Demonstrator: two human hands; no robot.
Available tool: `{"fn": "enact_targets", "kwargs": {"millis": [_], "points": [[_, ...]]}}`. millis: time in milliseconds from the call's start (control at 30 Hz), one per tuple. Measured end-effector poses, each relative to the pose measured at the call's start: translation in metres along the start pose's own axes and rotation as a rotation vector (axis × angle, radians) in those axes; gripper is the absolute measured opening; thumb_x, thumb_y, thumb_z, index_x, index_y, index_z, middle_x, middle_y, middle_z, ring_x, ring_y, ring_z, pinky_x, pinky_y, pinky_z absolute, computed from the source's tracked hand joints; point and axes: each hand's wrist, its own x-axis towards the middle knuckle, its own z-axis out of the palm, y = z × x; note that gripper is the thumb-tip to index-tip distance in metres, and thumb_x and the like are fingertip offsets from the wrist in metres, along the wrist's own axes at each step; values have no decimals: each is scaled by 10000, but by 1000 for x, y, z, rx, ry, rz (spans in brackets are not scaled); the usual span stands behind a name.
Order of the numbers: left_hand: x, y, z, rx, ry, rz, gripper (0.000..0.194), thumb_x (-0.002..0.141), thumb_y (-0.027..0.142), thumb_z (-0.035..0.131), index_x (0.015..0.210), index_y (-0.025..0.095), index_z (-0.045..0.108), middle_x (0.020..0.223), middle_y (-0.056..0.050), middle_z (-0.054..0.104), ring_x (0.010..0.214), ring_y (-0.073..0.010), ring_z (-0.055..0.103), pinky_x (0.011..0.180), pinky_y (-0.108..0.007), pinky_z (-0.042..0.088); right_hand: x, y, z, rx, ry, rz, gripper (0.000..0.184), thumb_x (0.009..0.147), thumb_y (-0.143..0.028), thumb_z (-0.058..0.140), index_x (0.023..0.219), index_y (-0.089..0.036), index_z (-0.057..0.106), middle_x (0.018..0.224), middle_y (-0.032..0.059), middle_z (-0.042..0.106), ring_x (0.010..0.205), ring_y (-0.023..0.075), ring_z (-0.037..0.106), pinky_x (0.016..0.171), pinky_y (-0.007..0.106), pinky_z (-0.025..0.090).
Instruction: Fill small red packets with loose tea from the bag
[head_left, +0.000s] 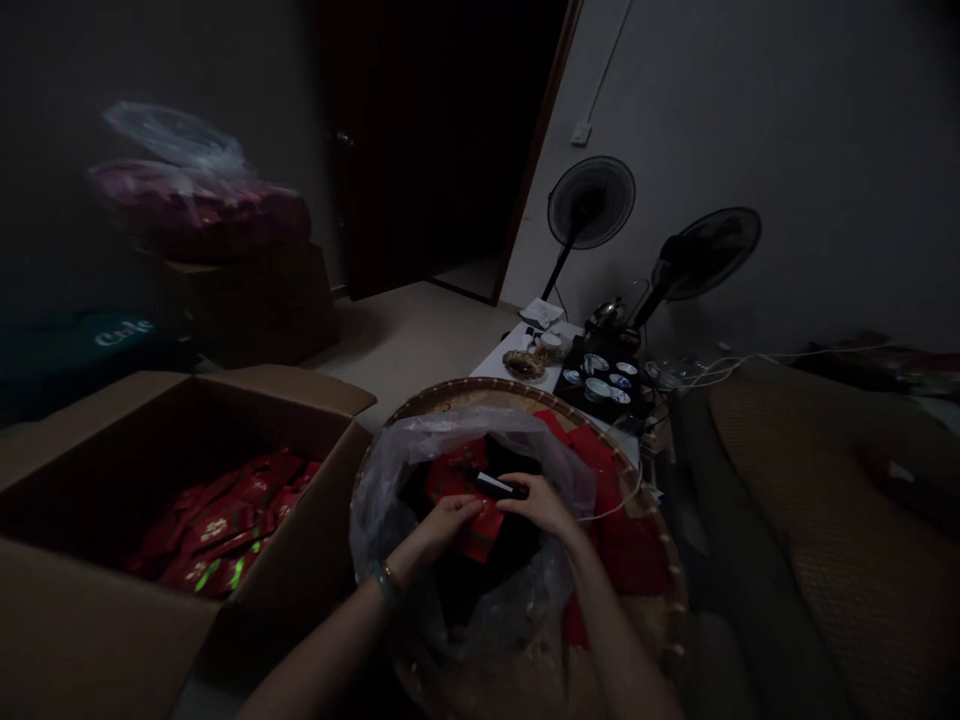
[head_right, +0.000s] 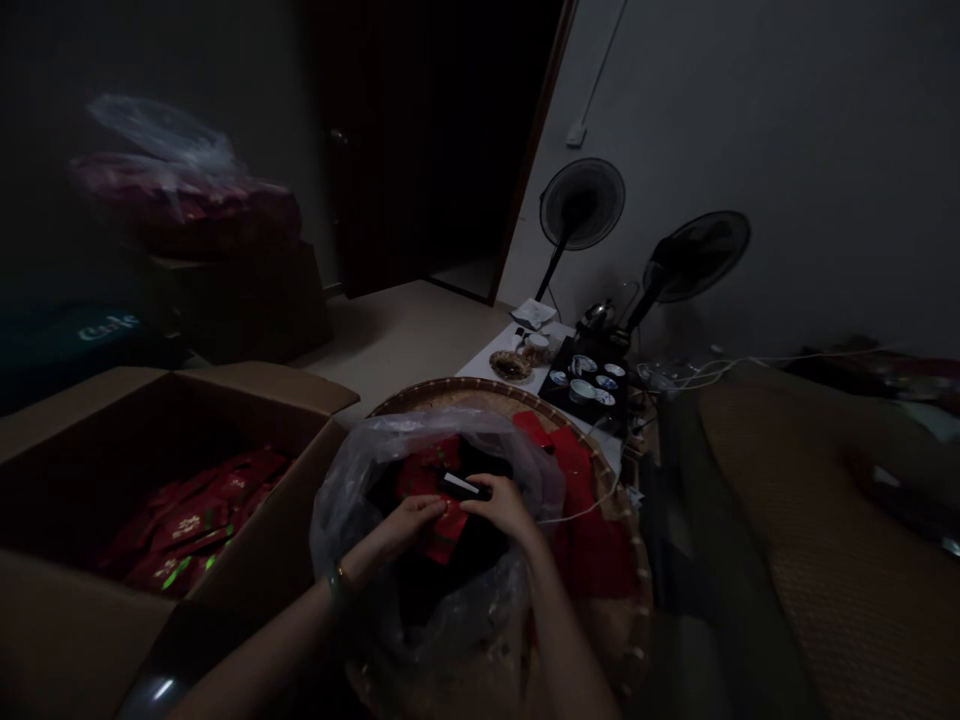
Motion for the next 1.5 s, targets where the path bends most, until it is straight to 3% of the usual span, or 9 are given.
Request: {"fn": "enact_targets", "kwargs": {"millis": [200,433,600,733,800,967,1033,1200,1500], "points": [[0,4,4,162,44,60,466,569,559,679,573,131,496,494,66,386,462,-47,286,457,-197,191,0,8,-4,173,-37,58,449,555,-341,739,957,-153,671,970,74,688,910,246,624,839,379,460],[-2,2,6,92,55,31,468,529,546,705,651,117,562,550,26,504,487,-69,410,480,-191,292,-4,21,-21,308,34,90,536,563,-395,730,1030,-149,633,1033,104,668,938,246,623,850,383,465],[-2,1,-2,91,183,47,493,515,572,692,646,112,572,499,52,413,444,-51,355,446,-184,253,-13,48,-15,18,164,132,475,610,-358,693,1028,-144,624,1000,108,670,927,260,621,819,388,468],[-2,2,-9,117,211,84,484,523,572,681,635,113,574,497,57,379,445,-46,316,441,-186,221,-23,63,-2,-351,226,170,491,587,-251,710,1060,-158,614,996,121,657,948,295,599,826,404,451],[-2,1,-11,131,214,104,481,520,570,684,623,113,577,494,56,376,452,-48,306,445,-189,210,-25,61,4,-413,268,136,493,576,-220,713,1057,-173,620,1024,122,642,1003,304,569,874,405,423],[-2,-6,-10,141,190,98,460,531,552,690,632,111,601,499,51,404,466,-57,326,461,-194,224,-20,30,25,-34,284,14,353,776,-401,520,1011,-162,630,1016,112,641,910,233,600,810,350,459],[-3,-7,-7,127,166,98,437,547,531,688,645,111,612,513,42,439,475,-63,353,472,-194,250,-18,16,34,85,265,6,330,777,-435,507,902,-165,651,910,92,668,827,216,613,761,330,469],[-8,1,-4,153,245,171,361,557,417,721,761,123,671,654,-5,596,590,-105,480,566,-208,345,-18,-4,48,62,222,-21,255,731,-413,556,662,-181,637,708,55,657,716,209,601,700,317,455],[-4,-10,-17,75,295,207,365,583,456,704,656,101,662,608,-29,624,593,-139,521,576,-233,372,-34,1,69,324,16,61,334,632,-398,646,875,-176,585,878,57,668,821,211,625,694,298,491]]}}
